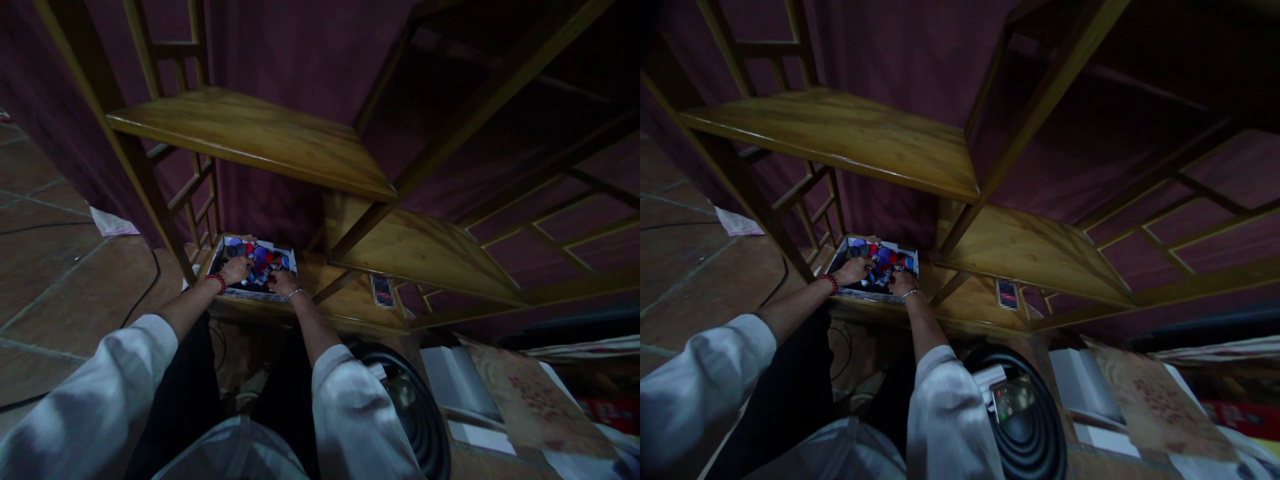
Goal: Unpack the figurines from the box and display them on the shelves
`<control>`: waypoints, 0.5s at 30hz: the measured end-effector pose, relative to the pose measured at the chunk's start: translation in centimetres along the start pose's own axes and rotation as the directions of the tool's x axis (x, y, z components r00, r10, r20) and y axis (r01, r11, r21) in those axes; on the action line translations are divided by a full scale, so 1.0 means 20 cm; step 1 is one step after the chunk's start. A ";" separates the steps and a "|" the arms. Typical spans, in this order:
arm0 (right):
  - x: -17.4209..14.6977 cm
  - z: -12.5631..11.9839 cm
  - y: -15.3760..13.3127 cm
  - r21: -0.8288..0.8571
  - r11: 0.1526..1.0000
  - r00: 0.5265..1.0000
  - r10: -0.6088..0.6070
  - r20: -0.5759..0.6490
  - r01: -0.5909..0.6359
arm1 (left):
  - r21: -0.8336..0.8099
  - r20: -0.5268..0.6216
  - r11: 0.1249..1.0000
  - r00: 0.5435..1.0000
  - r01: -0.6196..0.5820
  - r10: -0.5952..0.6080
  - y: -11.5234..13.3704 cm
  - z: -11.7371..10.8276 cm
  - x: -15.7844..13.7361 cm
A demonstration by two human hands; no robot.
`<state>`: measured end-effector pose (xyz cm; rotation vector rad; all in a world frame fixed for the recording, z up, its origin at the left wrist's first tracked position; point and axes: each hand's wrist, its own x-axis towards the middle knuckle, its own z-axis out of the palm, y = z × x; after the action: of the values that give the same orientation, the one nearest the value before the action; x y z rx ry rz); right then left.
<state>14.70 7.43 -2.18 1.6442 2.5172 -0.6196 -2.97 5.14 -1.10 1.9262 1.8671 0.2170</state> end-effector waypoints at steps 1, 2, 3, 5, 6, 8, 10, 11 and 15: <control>0.00 0.00 0.00 0.012 1.000 1.000 0.009 -0.004 -0.009 | 0.001 0.006 1.000 1.000 -0.010 0.010 -0.01 0.00 0.00; 0.00 0.00 0.00 0.024 0.999 1.000 0.021 -0.008 -0.021 | 0.001 0.009 1.000 1.000 -0.019 0.019 -0.02 0.00 0.00; 0.00 0.00 0.00 0.032 0.999 0.999 0.032 -0.011 -0.032 | -0.001 0.009 1.000 1.000 -0.027 0.027 -0.02 0.00 0.00; 0.01 0.01 0.00 0.044 0.998 0.999 0.046 -0.018 -0.046 | -0.009 0.010 1.000 1.000 -0.029 0.029 -0.04 0.02 0.00; 0.01 0.01 0.00 0.050 0.998 0.999 0.048 -0.021 -0.047 | -0.014 0.009 0.999 1.000 -0.029 0.029 -0.05 0.02 0.01; 0.01 0.02 0.00 0.061 0.997 0.999 0.045 -0.026 -0.043 | -0.021 0.004 0.999 0.999 -0.032 0.032 -0.06 0.04 0.01; 0.01 0.02 0.00 0.069 0.997 0.999 0.040 -0.033 -0.037 | -0.022 -0.006 0.999 0.999 -0.037 0.037 -0.07 0.05 0.02; 0.01 0.02 0.00 0.075 0.997 0.999 0.033 -0.034 -0.031 | -0.022 -0.011 0.999 0.999 -0.036 0.036 -0.07 0.05 0.01; 0.01 0.02 0.00 0.109 0.994 0.998 -0.005 -0.055 0.011 | -0.031 -0.011 1.000 1.000 -0.001 0.000 -0.04 0.03 -0.01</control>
<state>14.48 7.50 -2.51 1.7098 2.5726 -0.7354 -3.48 4.89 -2.00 1.9084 1.8589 0.2557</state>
